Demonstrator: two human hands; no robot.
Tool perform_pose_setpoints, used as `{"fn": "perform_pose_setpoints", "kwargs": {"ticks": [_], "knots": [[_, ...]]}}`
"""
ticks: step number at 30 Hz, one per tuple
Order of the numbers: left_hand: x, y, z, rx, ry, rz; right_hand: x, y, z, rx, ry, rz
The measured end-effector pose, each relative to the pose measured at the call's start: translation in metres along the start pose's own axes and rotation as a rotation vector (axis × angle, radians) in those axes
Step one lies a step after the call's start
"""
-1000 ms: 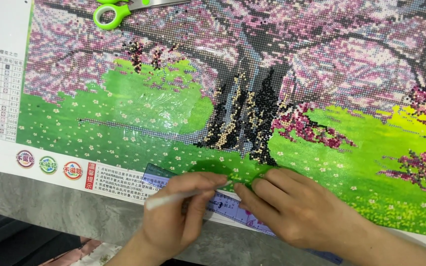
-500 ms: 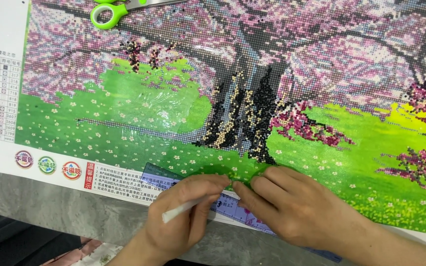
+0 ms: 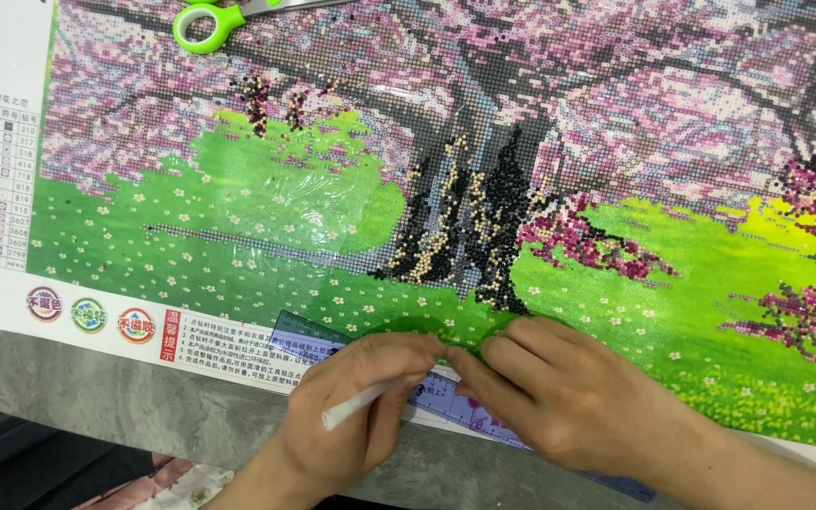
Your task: A person is performing diamond painting by placing small resin beads onto a coded adhesive canvas to create a picture of a tree.
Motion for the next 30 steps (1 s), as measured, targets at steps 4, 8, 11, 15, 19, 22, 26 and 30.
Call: {"fn": "perform_pose_setpoints", "kwargs": {"ticks": [4,8,11,15,19,22,26,30], "knots": [[-0.005,-0.003,-0.001,-0.042,0.019,-0.07,0.0,0.002,-0.002,0.024,0.021,-0.009],[-0.012,-0.008,-0.003,-0.055,0.037,-0.181,0.0,0.004,-0.002,0.041,0.037,-0.017],[-0.009,-0.006,-0.005,-0.103,0.066,-0.102,-0.002,0.006,-0.003,0.101,0.072,0.004],[-0.008,-0.002,-0.009,-0.325,0.14,-0.235,-0.006,0.007,-0.003,0.157,0.102,-0.03],[-0.005,0.006,-0.01,-0.484,0.206,-0.36,-0.005,0.006,-0.002,0.217,0.136,-0.103],[0.015,0.018,-0.01,-0.389,0.19,-0.29,0.0,0.008,-0.009,0.253,0.14,-0.131],[0.05,0.034,-0.006,-0.367,0.123,-0.194,-0.002,0.009,-0.009,0.266,0.175,-0.124],[0.095,0.041,0.003,-0.076,-0.059,-0.062,-0.006,0.012,-0.006,0.303,0.189,-0.119]]}}
Point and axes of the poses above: each hand's wrist, its own x-axis towards the middle knuckle, its own z-axis out of the palm, y = z × x, the point moved 1 cm from there along x, towards the middle knuckle, and after that the axes turned 4 degrees about -z, right-handed, at the moved point
